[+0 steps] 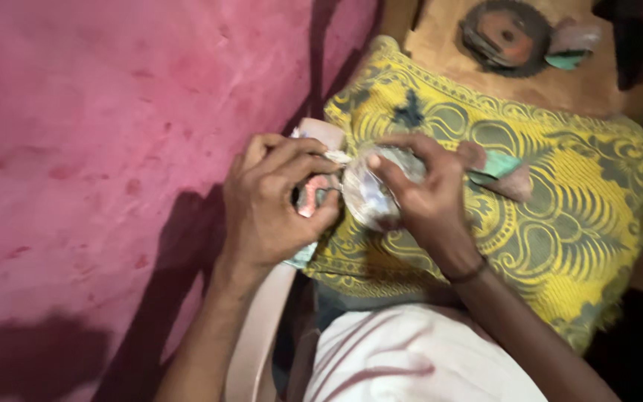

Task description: The person sands a circular disc-like object using sandpaper. They hold a red component in one hand while applying sandpaper to the surface and edges of the disc, rotating it to ensure even smoothing.

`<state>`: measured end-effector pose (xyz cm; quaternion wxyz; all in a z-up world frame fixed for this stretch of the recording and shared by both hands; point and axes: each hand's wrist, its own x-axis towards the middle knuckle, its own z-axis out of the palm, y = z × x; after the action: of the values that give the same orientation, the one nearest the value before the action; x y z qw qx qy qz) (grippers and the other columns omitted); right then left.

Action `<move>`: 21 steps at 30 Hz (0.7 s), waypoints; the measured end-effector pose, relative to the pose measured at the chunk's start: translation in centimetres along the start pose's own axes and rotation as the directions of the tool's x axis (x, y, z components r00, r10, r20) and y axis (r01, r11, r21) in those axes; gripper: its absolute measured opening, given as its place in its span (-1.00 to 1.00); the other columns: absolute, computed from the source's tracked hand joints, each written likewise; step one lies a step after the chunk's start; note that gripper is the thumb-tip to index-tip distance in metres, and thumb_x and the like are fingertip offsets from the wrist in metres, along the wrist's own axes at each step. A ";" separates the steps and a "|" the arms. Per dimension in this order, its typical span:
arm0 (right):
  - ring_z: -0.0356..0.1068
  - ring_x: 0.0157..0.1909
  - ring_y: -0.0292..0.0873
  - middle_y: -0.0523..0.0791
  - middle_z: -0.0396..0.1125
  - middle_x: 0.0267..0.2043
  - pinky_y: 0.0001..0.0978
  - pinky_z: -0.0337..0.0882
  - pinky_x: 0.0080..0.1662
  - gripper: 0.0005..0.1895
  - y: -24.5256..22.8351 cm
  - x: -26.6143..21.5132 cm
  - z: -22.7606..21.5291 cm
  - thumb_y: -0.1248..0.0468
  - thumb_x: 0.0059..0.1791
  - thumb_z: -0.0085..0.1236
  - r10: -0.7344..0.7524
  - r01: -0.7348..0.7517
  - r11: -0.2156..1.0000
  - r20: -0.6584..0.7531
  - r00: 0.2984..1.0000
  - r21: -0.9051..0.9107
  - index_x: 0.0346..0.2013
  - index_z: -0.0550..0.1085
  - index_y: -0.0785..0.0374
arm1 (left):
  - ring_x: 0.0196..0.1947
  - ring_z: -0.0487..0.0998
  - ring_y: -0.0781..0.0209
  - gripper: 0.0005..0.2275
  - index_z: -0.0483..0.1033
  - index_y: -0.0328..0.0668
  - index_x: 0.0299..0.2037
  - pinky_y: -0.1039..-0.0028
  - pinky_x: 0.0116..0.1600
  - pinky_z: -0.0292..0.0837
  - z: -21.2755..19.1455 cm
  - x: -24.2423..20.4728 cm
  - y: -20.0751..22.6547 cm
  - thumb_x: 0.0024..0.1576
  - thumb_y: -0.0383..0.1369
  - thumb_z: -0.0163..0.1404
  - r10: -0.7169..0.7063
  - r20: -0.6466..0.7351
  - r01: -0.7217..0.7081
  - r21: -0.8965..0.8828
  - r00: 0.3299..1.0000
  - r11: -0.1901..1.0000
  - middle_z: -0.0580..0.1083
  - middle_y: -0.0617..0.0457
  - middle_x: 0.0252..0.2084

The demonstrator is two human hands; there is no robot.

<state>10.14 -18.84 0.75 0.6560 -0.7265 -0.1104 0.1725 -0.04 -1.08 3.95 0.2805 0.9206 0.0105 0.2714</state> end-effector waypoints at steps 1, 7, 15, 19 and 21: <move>0.49 -0.34 -0.31 -0.10 0.49 -0.21 -0.39 0.60 -0.50 -0.74 0.1 0.3 0.2 0.28 -0.04 0.27 0.005 -0.005 1.000 0.003 1.000 0.010 -0.09 0.54 0.30 | 0.01 0.50 0.06 -0.76 0.66 -0.05 -0.24 0.26 0.07 0.38 -0.2 0.1 -0.2 -0.14 -0.34 0.26 0.001 -0.009 -0.001 -0.003 1.000 1.000 0.58 0.17 -0.06; 0.48 -0.12 -0.27 -0.05 0.51 -0.12 -0.40 0.50 -0.09 -0.78 1.1 0.5 -0.2 0.33 0.07 0.30 -0.339 0.345 0.925 0.068 0.938 -0.158 -0.04 0.55 0.38 | 0.03 0.49 0.08 -0.78 0.65 -0.04 -0.23 0.26 0.12 0.38 0.4 -0.8 -0.5 -0.11 -0.34 0.25 -0.004 -0.030 0.004 -0.006 1.000 1.000 0.57 0.18 -0.05; 0.48 -0.14 -0.27 -0.07 0.52 -0.16 -0.46 0.46 -0.06 -0.76 0.4 0.1 -0.3 0.32 0.03 0.29 -0.313 0.319 0.918 0.066 0.948 -0.236 -0.06 0.57 0.38 | 0.02 0.48 0.05 -0.77 0.65 -0.06 -0.24 0.24 0.08 0.37 0.3 -0.6 -0.4 -0.12 -0.34 0.26 0.018 -0.033 -0.018 0.012 0.999 1.000 0.58 0.18 -0.06; 0.50 -0.24 -0.25 -0.11 0.49 -0.16 -0.31 0.49 -0.29 -0.73 -0.3 0.8 0.4 0.29 -0.05 0.30 -0.073 0.073 0.992 -0.003 0.997 -0.099 -0.08 0.57 0.33 | 0.01 0.49 0.09 -0.78 0.65 -0.04 -0.23 0.25 0.11 0.41 -0.2 -0.1 -0.7 -0.10 -0.35 0.24 0.005 -0.031 -0.006 -0.026 1.000 1.000 0.57 0.18 -0.05; 0.50 -0.21 -0.24 -0.10 0.50 -0.14 -0.31 0.48 -0.26 -0.73 -0.1 0.3 0.1 0.29 -0.03 0.30 -0.092 0.092 0.991 0.004 0.996 -0.096 -0.07 0.57 0.33 | 0.00 0.49 0.07 -0.77 0.65 -0.07 -0.23 0.23 0.09 0.39 0.2 -0.4 -0.7 -0.11 -0.35 0.25 0.019 -0.023 -0.019 -0.011 1.000 1.000 0.57 0.16 -0.07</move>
<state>10.41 -18.58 0.77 0.6275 -0.7515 -0.1516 0.1364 -0.19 -0.63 3.29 0.2827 0.9160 0.0033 0.2846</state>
